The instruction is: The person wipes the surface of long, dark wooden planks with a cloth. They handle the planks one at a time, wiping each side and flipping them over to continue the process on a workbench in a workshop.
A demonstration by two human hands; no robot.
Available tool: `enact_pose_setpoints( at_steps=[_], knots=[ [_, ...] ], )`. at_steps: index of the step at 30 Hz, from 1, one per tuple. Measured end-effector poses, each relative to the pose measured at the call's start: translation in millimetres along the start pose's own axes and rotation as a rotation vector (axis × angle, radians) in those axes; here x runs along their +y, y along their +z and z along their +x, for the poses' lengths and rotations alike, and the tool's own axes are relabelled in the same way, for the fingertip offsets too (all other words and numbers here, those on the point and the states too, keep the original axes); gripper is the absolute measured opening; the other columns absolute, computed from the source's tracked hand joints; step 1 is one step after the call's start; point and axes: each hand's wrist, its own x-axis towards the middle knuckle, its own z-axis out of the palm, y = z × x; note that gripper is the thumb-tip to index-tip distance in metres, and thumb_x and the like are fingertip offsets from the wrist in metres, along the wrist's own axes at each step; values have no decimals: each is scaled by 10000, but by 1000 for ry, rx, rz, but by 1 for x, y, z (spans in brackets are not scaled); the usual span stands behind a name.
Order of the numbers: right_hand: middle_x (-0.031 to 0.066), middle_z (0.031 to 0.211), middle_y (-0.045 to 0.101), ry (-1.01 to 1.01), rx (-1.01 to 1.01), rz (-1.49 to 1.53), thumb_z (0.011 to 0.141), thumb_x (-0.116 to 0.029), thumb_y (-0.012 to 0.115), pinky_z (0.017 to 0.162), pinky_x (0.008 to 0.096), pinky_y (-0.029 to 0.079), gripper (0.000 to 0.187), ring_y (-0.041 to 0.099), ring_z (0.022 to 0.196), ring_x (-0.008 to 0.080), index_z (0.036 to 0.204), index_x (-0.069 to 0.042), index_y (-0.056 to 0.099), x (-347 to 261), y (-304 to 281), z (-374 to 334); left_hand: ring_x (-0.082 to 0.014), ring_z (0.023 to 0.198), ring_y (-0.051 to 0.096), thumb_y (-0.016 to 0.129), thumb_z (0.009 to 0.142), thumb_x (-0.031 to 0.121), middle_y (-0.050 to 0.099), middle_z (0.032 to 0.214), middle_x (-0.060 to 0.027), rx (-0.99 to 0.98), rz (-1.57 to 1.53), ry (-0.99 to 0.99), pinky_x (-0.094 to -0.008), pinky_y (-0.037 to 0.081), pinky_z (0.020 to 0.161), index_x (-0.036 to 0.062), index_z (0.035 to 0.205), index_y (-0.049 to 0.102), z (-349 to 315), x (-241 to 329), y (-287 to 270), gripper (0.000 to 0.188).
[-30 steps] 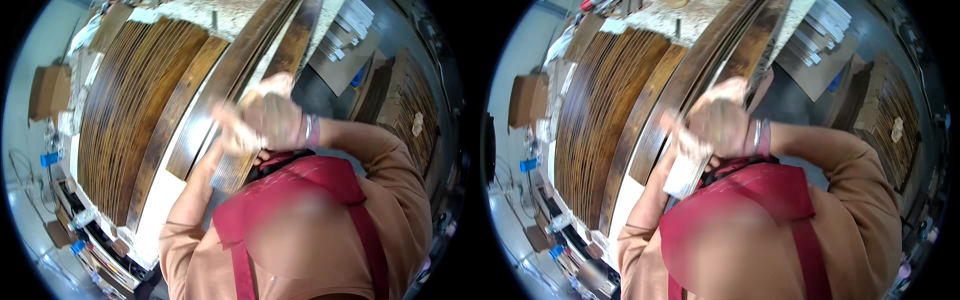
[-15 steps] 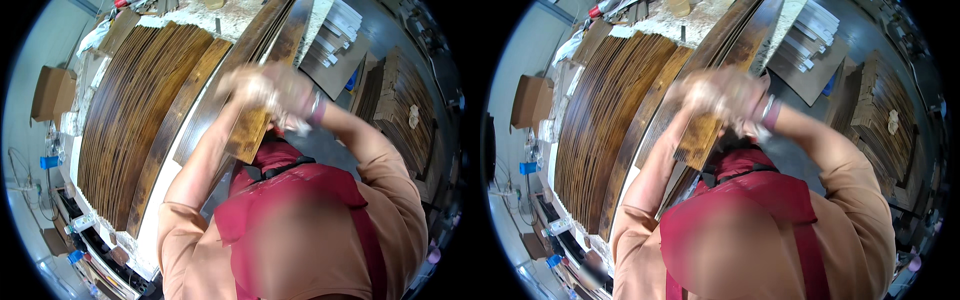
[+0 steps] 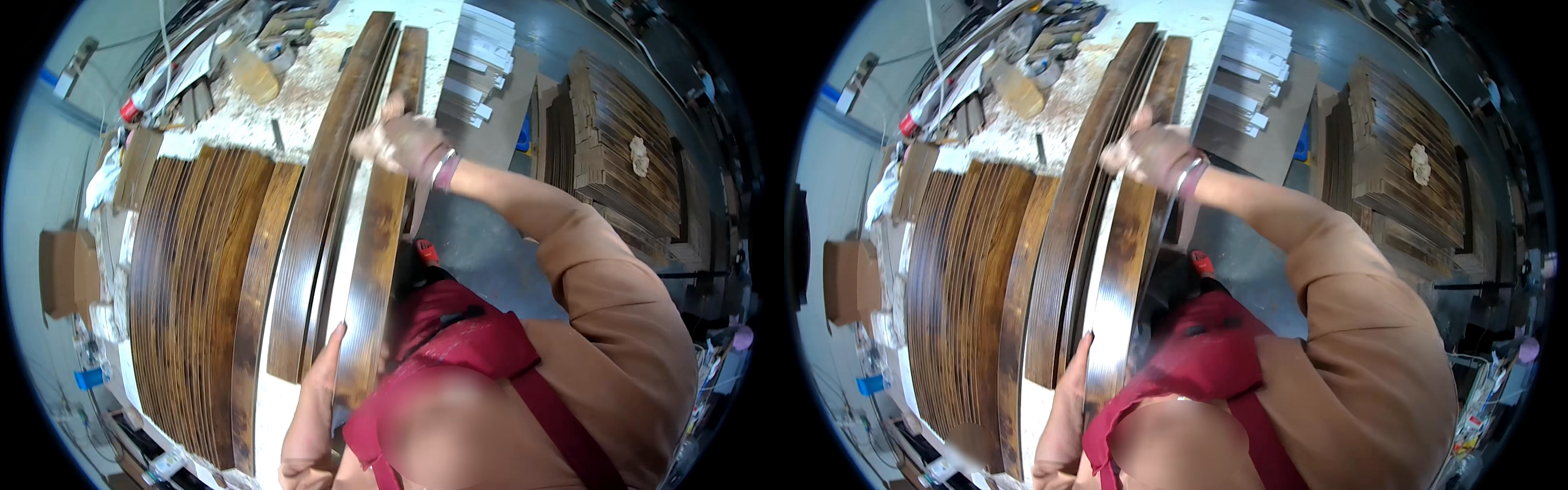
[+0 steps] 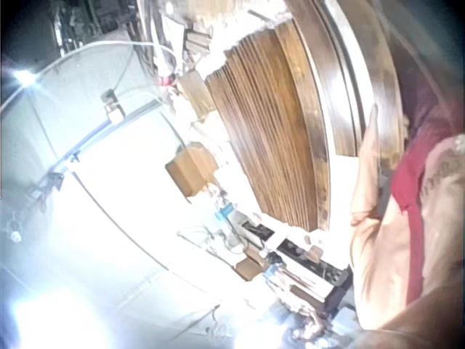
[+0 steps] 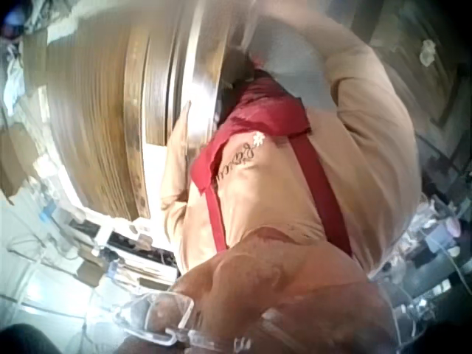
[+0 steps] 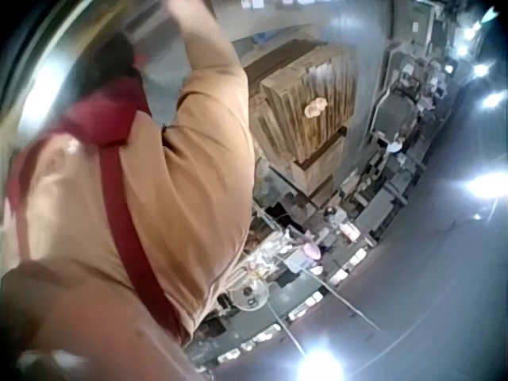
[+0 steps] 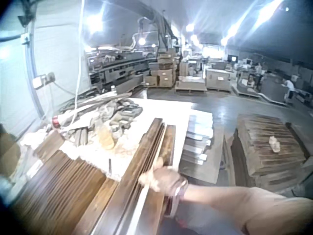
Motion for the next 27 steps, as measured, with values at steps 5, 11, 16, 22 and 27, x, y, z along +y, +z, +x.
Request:
enact_pose_setpoints(
  at_steps=[5, 11, 16, 22, 27],
  knots=[
    [55, 667, 636, -659, -24, -66, 951, -303, 448, 520, 373, 514, 234, 649, 595, 245, 920, -166, 635, -79, 64, -51, -265, 1006, 653, 743, 820, 161, 659, 1119, -170, 446, 392, -12, -408, 534, 875, -5, 1250, 539, -15, -17, -2, 504],
    [43, 705, 621, 68, 66, 365, 985, -379, 432, 519, 300, 517, 301, 615, 600, 160, 960, -151, 627, 98, -3, 60, -183, 935, 649, 722, 851, 164, 687, 1078, -102, 436, 295, -49, -312, 524, 806, 6, 1210, 610, -15, -32, -9, 408],
    [123, 662, 613, -25, -61, 161, 963, -351, 484, 591, 365, 534, 301, 617, 592, 204, 857, -129, 657, 162, 1, 71, -181, 938, 648, 724, 851, 167, 686, 1081, -101, 468, 319, -107, -311, 523, 809, 5, 1212, 609, -15, -32, -3, 412],
    [62, 734, 669, 188, 1, 75, 957, -313, 527, 625, 357, 549, 236, 645, 631, 181, 893, -153, 689, 229, -49, 124, -179, 942, 648, 726, 851, 170, 684, 1085, -100, 513, 334, -164, -310, 522, 813, 4, 1214, 608, -12, -5, 3, 416],
    [38, 633, 615, 618, -226, -84, 968, -475, 421, 522, 297, 523, 462, 614, 570, 138, 850, -111, 680, 232, -96, 154, -177, 945, 647, 727, 851, 173, 684, 1089, -99, 526, 344, -181, -309, 520, 816, 4, 1216, 607, -8, 10, 14, 419]
  ],
)
